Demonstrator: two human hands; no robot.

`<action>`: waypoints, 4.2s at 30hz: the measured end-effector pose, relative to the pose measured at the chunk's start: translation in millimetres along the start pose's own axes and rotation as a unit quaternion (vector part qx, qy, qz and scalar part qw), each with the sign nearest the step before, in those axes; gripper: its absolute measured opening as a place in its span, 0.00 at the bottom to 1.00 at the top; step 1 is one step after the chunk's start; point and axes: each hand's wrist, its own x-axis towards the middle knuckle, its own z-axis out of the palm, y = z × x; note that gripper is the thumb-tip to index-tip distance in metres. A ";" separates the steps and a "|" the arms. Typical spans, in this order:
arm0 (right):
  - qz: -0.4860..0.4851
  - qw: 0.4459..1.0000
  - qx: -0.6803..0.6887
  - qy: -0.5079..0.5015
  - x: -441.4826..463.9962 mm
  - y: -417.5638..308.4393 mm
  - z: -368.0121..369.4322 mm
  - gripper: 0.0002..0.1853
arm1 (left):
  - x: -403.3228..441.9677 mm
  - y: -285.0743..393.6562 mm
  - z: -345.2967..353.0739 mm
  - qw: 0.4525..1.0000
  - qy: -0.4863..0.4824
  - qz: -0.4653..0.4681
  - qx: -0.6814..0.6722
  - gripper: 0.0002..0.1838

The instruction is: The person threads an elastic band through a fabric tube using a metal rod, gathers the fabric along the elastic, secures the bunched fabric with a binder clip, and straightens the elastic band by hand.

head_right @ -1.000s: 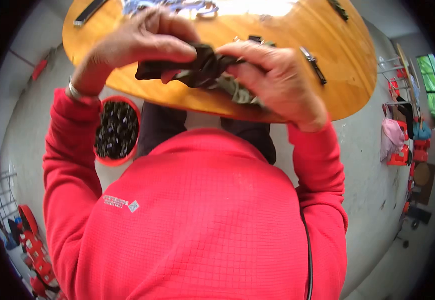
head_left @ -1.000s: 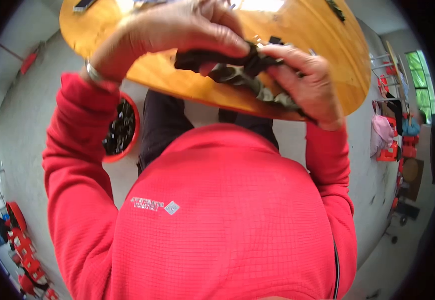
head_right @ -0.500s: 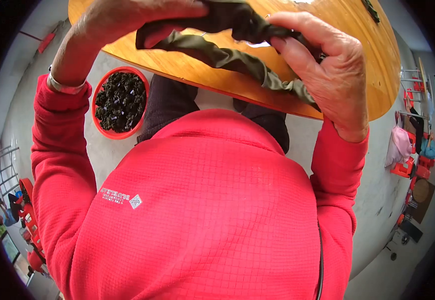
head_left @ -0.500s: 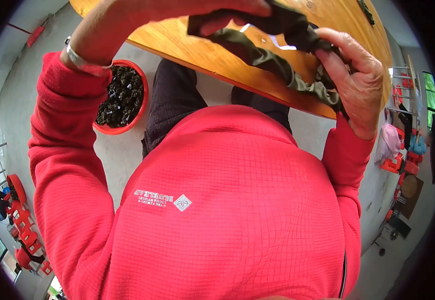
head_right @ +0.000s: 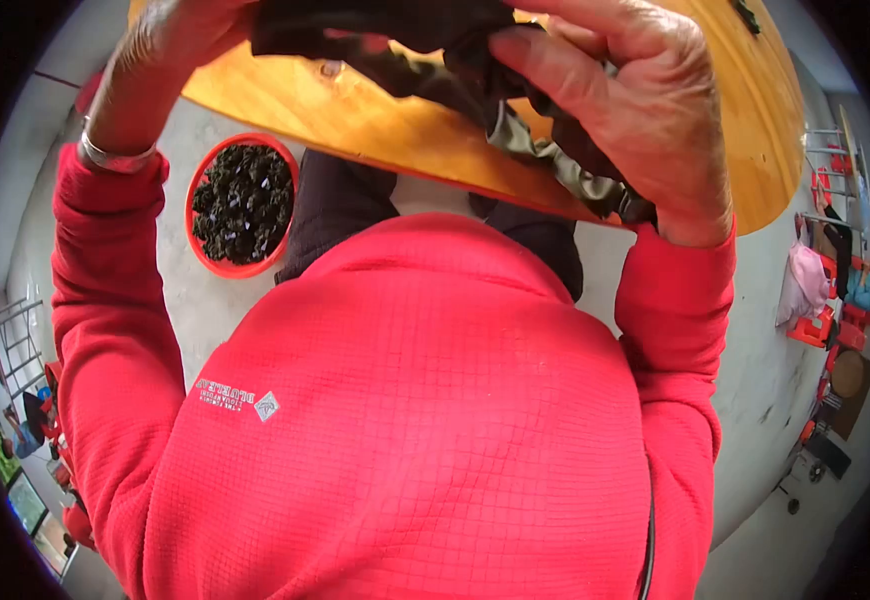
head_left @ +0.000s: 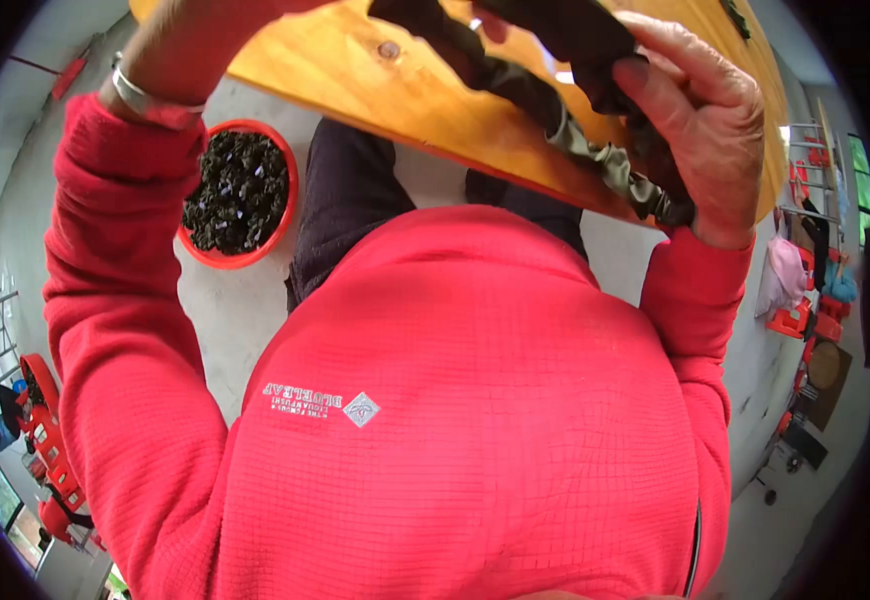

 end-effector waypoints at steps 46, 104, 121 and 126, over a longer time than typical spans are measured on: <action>-0.157 0.965 -0.194 -0.077 -37.9 3.3 3.4 0.16 | -41.6 -54.7 44.4 0.959 0.079 0.167 0.213 0.27; -0.043 0.997 0.042 -0.041 43.6 -29.9 -49.5 0.10 | 41.5 11.4 -57.7 0.933 0.053 0.353 0.045 0.17; 0.075 0.993 0.029 -0.088 4.0 -3.9 -35.6 0.10 | 27.9 -15.7 -9.8 0.985 -0.102 0.036 0.137 0.09; 0.009 0.995 -0.023 -0.101 -0.7 1.8 -33.2 0.10 | 28.0 -17.9 -5.9 0.984 -0.104 0.056 0.136 0.05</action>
